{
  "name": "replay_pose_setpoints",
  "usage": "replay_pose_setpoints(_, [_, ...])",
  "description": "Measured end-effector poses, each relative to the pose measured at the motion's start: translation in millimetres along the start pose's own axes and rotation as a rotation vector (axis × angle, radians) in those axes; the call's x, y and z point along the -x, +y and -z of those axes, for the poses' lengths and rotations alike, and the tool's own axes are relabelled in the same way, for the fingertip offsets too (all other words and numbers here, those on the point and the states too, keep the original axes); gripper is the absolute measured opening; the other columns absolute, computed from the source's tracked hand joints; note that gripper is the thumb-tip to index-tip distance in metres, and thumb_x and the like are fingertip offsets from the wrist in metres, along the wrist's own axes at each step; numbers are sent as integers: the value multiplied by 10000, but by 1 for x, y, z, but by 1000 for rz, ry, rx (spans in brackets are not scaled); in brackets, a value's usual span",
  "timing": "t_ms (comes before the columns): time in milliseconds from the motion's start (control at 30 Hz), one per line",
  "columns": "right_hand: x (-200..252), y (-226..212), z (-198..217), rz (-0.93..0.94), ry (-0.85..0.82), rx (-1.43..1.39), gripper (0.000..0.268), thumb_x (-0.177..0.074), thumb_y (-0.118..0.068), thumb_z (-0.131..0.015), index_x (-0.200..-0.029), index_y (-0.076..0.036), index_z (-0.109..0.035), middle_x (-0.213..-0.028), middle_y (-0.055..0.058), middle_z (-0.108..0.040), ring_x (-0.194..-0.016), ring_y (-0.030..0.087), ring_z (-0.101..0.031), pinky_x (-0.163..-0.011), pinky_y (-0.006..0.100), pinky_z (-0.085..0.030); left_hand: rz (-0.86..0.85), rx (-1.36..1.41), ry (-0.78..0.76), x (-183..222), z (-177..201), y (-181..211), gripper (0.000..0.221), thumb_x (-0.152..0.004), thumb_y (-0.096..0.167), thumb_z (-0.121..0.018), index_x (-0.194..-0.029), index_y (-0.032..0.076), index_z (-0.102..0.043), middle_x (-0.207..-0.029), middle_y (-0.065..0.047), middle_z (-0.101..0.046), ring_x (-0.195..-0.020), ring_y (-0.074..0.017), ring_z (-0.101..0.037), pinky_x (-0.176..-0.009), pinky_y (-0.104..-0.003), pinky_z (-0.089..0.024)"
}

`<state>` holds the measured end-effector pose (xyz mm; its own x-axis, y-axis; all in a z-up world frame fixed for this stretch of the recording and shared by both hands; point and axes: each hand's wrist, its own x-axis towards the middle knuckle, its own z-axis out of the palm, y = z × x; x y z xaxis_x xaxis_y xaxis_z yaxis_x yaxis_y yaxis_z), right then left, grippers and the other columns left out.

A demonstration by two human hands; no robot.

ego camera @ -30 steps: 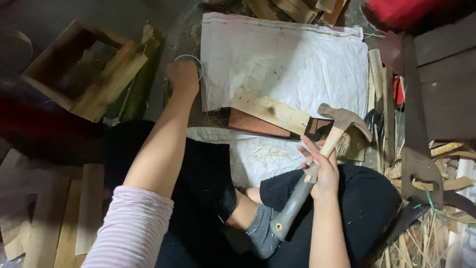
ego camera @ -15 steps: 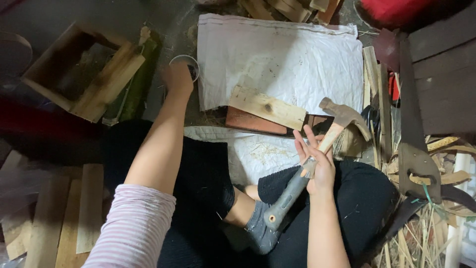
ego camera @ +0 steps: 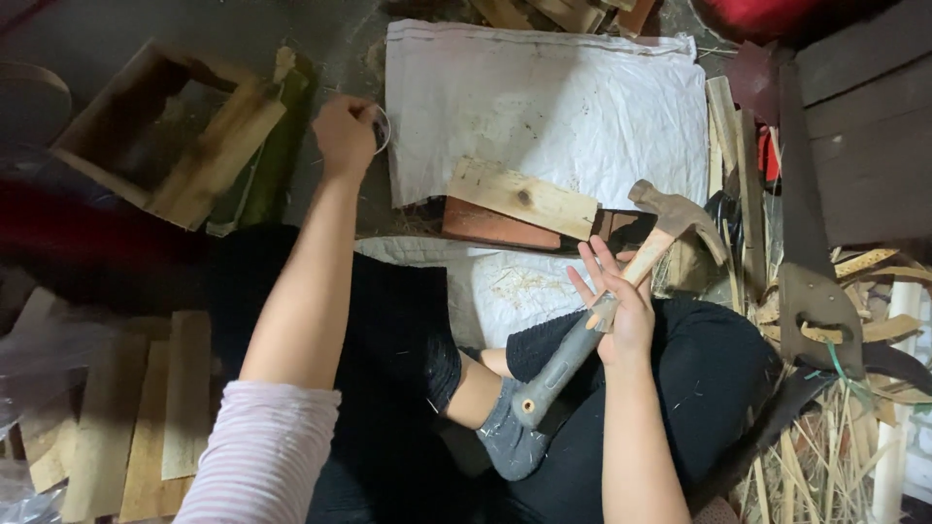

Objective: Hammering nails into wooden boards to assemble a small structure.

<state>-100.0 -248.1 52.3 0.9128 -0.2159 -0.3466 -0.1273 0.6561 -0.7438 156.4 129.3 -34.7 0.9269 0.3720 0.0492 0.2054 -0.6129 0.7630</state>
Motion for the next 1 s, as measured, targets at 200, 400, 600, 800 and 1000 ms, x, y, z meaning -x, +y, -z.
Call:
replay_pose_setpoints(200, [2, 0, -3, 19, 6, 14, 290, -941, 58, -457, -1138, -154, -430, -1498, 232, -532, -1463, 391, -454, -1138, 593, -444, -7, -15, -325, 89, 0, 66, 149, -994, 186, -641, -1076, 107, -736, -956, -96, -714, -986, -307, -707, -881, -454, -538])
replay_pose_setpoints(400, [-3, 5, 1, 43, 15, 35, 299, -956, 68, -427, -1158, -151, -406, -1508, 215, -530, -1478, 360, -442, -1182, 499, -424, -66, -13, -393, 162, 25, 120, 196, -996, 59, -554, -1144, 26, -679, -1088, -229, -742, -1046, -412, -717, -883, -525, -574])
replay_pose_setpoints(600, [-8, 9, 5, 90, 12, 89, 363, -935, 81, -461, -1218, -135, -386, -1547, 219, -482, -1498, 372, -388, -1195, 499, -384, 12, 11, -343, 171, 33, 120, 139, -986, 68, -612, -1096, 45, -692, -1052, -212, -755, -1017, -392, -731, -838, -495, -599])
replay_pose_setpoints(800, [0, 5, 12, 189, 76, 223, 353, -922, 36, -520, -1219, -134, -435, -1559, 130, -494, -1494, 292, -425, -1131, 396, -435, -102, 199, -129, 165, 33, 121, 85, -974, 130, -698, -1040, 96, -741, -894, -121, -761, -822, -304, -739, -696, -429, -583])
replay_pose_setpoints(1000, [11, 3, 13, 83, 138, 98, 430, -899, 30, -518, -1248, -201, -419, -1276, 154, -641, -1238, 298, -643, -998, 388, -525, -89, 335, -229, 167, 23, 133, 152, -942, 143, -738, -1081, 83, -752, -972, -161, -787, -975, -357, -749, -826, -448, -587])
